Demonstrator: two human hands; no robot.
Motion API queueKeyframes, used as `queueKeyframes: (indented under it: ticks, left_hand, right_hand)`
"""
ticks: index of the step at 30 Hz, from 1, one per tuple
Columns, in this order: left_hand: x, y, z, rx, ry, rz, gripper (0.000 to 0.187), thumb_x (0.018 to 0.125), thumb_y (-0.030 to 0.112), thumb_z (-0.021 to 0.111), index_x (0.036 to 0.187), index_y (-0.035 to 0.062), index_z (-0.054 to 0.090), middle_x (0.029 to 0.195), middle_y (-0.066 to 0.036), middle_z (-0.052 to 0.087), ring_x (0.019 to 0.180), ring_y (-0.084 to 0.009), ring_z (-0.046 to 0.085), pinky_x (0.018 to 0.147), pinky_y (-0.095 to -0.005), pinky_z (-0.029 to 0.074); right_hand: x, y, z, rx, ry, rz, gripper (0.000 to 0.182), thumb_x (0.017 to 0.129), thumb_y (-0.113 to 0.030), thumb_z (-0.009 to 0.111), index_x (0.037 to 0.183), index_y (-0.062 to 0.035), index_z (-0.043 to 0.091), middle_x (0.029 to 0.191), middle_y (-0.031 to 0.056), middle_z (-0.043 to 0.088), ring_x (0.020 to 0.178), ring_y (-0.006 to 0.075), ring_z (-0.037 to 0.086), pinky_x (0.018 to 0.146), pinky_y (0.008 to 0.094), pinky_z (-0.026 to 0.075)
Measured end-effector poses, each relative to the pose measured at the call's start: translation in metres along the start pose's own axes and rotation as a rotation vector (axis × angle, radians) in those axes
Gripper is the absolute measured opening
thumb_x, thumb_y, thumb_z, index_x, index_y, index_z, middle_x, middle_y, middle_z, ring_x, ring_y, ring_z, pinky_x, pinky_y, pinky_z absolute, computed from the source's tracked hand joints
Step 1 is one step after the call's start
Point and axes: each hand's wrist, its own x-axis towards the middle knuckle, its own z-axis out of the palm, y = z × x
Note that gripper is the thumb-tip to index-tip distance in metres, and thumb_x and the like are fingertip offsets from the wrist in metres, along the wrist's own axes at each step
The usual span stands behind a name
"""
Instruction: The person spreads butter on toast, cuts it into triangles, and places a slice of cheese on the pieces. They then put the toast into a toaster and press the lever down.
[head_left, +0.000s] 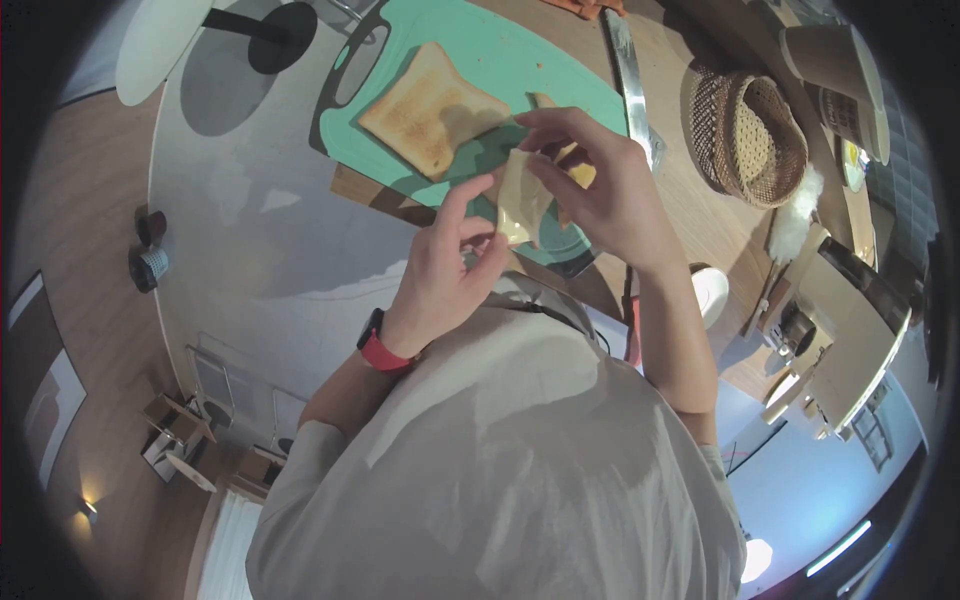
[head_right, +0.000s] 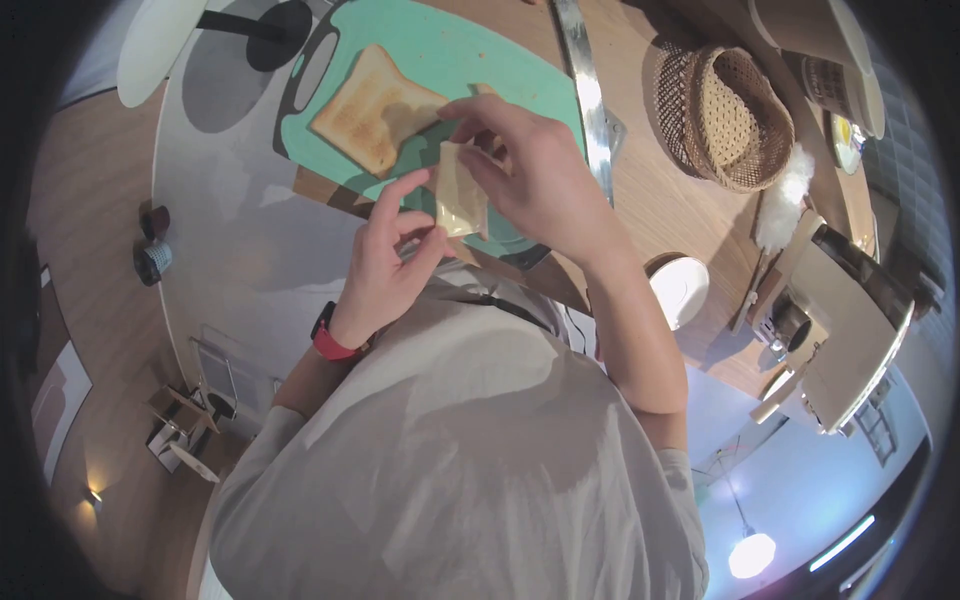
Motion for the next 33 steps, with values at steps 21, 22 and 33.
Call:
queueKeyframes:
  ticks: [21,22,33]
  left_hand:
    - [0.040,-0.002,-0.071,0.356,0.100,0.133,0.020,0.091,0.008,0.058,0.111,0.0040,0.057,0.056,0.001,0.047,0.051,-0.0140,0.042,0.054,-0.0300,0.038]
    - [0.041,-0.003,-0.071,0.370,0.096,0.133,0.020,0.090,0.008,0.058,0.110,0.0045,0.056,0.056,0.000,0.047,0.050,-0.0150,0.042,0.054,-0.0307,0.039]
    - [0.045,-0.009,-0.072,0.576,0.111,0.169,0.024,0.088,0.018,0.064,0.109,0.0093,0.057,0.058,0.002,0.045,0.050,-0.0204,0.045,0.052,-0.0365,0.042]
  right_hand:
    - [0.049,-0.005,0.041,-0.070,0.153,-0.041,0.028,0.089,0.001,0.060,0.116,-0.0081,0.060,0.092,0.0056,0.062,0.077,0.0203,0.056,0.074,0.0307,0.047]
    - [0.049,-0.004,0.042,-0.086,0.165,-0.056,0.028,0.089,0.001,0.060,0.116,-0.0077,0.059,0.092,0.0057,0.062,0.078,0.0205,0.056,0.074,0.0308,0.047]
    - [0.046,0.000,0.050,-0.215,0.221,-0.093,0.029,0.088,0.003,0.058,0.114,-0.0068,0.060,0.092,0.0061,0.061,0.085,0.0215,0.058,0.075,0.0314,0.050]
